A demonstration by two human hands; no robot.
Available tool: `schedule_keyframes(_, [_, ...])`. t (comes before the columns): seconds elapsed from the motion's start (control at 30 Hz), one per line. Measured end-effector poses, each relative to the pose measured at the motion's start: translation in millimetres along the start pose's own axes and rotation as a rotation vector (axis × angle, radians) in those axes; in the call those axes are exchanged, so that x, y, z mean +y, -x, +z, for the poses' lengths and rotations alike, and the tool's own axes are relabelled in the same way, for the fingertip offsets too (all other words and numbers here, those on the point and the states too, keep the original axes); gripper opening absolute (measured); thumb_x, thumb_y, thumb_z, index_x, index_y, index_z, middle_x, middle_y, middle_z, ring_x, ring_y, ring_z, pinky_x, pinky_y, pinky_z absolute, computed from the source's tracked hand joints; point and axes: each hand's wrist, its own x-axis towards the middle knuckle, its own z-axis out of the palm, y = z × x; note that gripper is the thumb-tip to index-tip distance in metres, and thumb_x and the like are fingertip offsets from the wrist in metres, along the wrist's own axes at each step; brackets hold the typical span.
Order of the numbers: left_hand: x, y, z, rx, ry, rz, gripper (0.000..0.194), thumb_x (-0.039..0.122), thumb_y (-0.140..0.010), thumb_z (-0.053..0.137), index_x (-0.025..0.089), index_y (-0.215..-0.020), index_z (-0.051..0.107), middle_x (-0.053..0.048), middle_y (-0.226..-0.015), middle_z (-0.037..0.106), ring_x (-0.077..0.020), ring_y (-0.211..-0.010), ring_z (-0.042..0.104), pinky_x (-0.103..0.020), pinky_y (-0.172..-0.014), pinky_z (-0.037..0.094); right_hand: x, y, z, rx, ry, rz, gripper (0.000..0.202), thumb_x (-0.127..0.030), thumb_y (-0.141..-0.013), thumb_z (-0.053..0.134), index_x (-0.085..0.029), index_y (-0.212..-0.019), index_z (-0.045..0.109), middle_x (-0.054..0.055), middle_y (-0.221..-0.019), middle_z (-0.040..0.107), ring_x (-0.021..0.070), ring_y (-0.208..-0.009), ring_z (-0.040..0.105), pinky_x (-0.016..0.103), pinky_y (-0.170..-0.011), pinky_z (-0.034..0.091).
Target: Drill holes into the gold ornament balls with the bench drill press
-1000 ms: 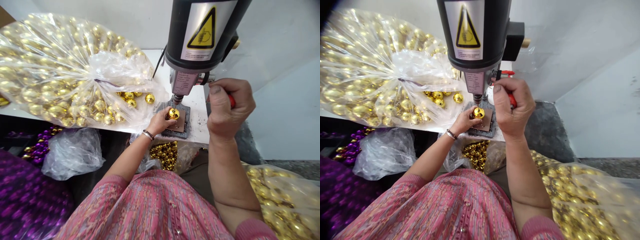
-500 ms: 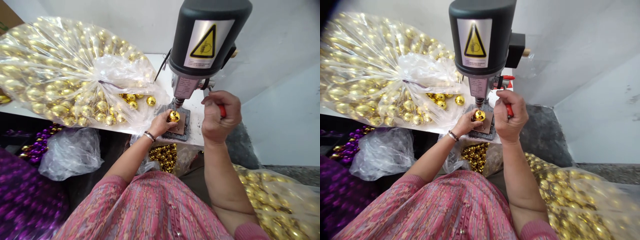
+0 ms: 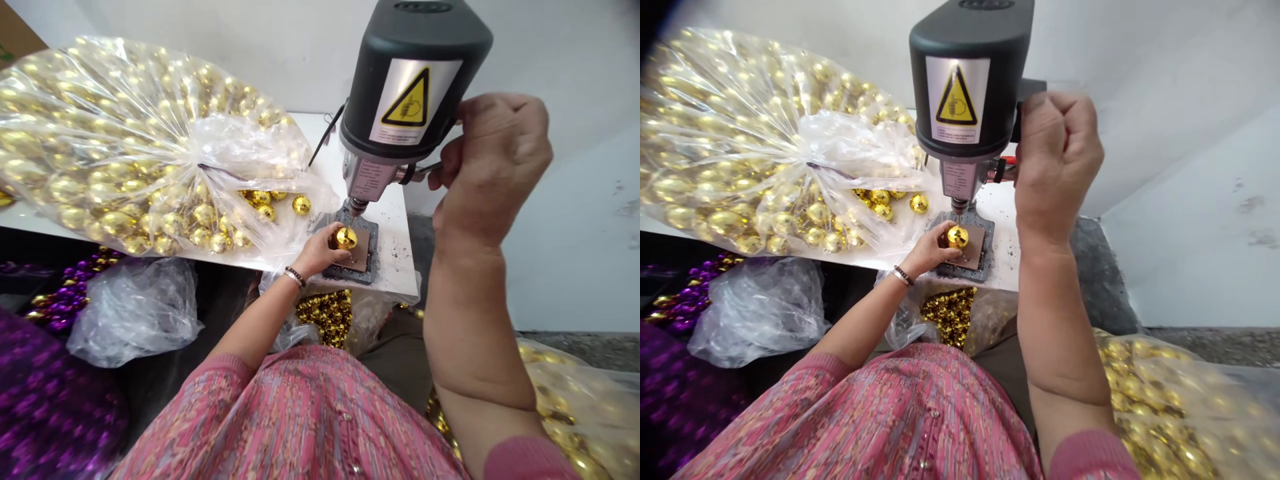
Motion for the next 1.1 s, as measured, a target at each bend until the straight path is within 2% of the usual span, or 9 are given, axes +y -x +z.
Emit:
schedule_keyframes(0.2, [-18,26,-25.0,-0.116,0.113,0.097,0.045,0.04,-0.084,0.097,0.02,-0.123,0.086,-0.004,-0.106,0.082,-0.0209,-0.095,0.073,-0.034,-0.092,0.062,-9,-14,3,0.093,-0.151,0.052,0.04,-0.062,-0.108,0.072,-0.026,-0.098,0.057,0.0,-0.085,0.056,0.0077,-0.063,0.051,0.025,-0.049,0.039])
schedule_keyframes(0.3, [-24,15,-37.7,0.192,0.165,0.016,0.031,0.041,-0.101,0.082,0.02,-0.123,0.086,-0.007,-0.109,0.085,-0.02,-0.093,0.074,-0.033,-0.09,0.062,-4,-8,5,0.11,-0.17,-0.003,0.044,-0.066,-0.108,0.072,-0.025,-0.099,0.058,-0.001,-0.087,0.059,0.0057,-0.06,0.051,0.025,-0.048,0.036])
schedule_keyframes(0.4, [-26,-19,-51.4,0.555,0.148,-0.14,0.037,0.027,-0.105,0.071,0.019,-0.139,0.082,-0.012,-0.12,0.085,-0.0231,-0.101,0.078,-0.035,-0.096,0.064,2,-6,5,0.13,-0.171,-0.026,0.052,-0.073,-0.105,0.073,-0.024,-0.099,0.058,-0.002,-0.09,0.06,0.0036,-0.06,0.048,0.024,-0.053,0.039])
schedule_keyframes(0.47, [-26,-44,-59.5,0.638,0.069,-0.245,0.05,0.02,-0.1,0.075,0.017,-0.15,0.077,-0.016,-0.132,0.084,-0.0286,-0.119,0.08,-0.039,-0.109,0.063,4,-5,6,0.161,-0.141,-0.045,0.055,-0.075,-0.104,0.072,-0.022,-0.099,0.059,-0.003,-0.092,0.061,0.0034,-0.065,0.052,0.025,-0.061,0.045])
schedule_keyframes(0.6, [-24,-70,-64.9,0.53,-0.134,-0.328,0.063,0.018,-0.092,0.084,0.015,-0.154,0.073,-0.018,-0.141,0.083,-0.0346,-0.138,0.076,-0.041,-0.121,0.056,1,-1,8,0.18,-0.091,-0.062,0.057,-0.076,-0.105,0.067,-0.02,-0.099,0.06,-0.004,-0.089,0.059,0.0039,-0.076,0.057,0.025,-0.075,0.05])
schedule_keyframes(0.77, [-24,-68,-58.2,0.46,-0.261,-0.279,0.046,0.025,-0.095,0.081,0.022,-0.141,0.075,-0.013,-0.133,0.084,-0.0342,-0.13,0.077,-0.041,-0.115,0.058,-9,5,14,0.202,-0.121,-0.073,0.062,-0.08,-0.103,0.065,-0.019,-0.098,0.062,-0.007,-0.083,0.054,0.0003,-0.068,0.046,0.022,-0.07,0.044])
schedule_keyframes(0.9, [-18,-63,-57.2,0.503,-0.289,-0.307,0.044,0.023,-0.088,0.086,0.021,-0.131,0.076,-0.015,-0.127,0.083,-0.0359,-0.127,0.077,-0.044,-0.114,0.058,-11,8,17,0.238,-0.114,-0.088,0.061,-0.079,-0.104,0.064,-0.018,-0.098,0.063,-0.006,-0.084,0.055,0.0008,-0.071,0.047,0.021,-0.071,0.045])
schedule_keyframes(1.0, [-11,-51,-60.5,0.563,-0.042,-0.308,0.042,0.026,-0.088,0.085,0.019,-0.129,0.075,-0.011,-0.116,0.082,-0.03,-0.115,0.078,-0.041,-0.107,0.061,-8,9,17,0.199,-0.112,-0.094,0.057,-0.075,-0.107,0.062,-0.018,-0.1,0.062,-0.006,-0.086,0.056,0.0006,-0.073,0.048,0.02,-0.071,0.044])
schedule_keyframes(1.1, [-6,-26,-63.0,0.435,0.437,-0.274,0.056,0.04,-0.094,0.079,0.025,-0.147,0.069,-0.005,-0.107,0.08,-0.0217,-0.094,0.079,-0.034,-0.089,0.064,-6,8,16,0.2,-0.086,-0.113,0.06,-0.078,-0.107,0.059,-0.019,-0.099,0.061,-0.006,-0.086,0.055,0.0005,-0.071,0.047,0.021,-0.071,0.044])
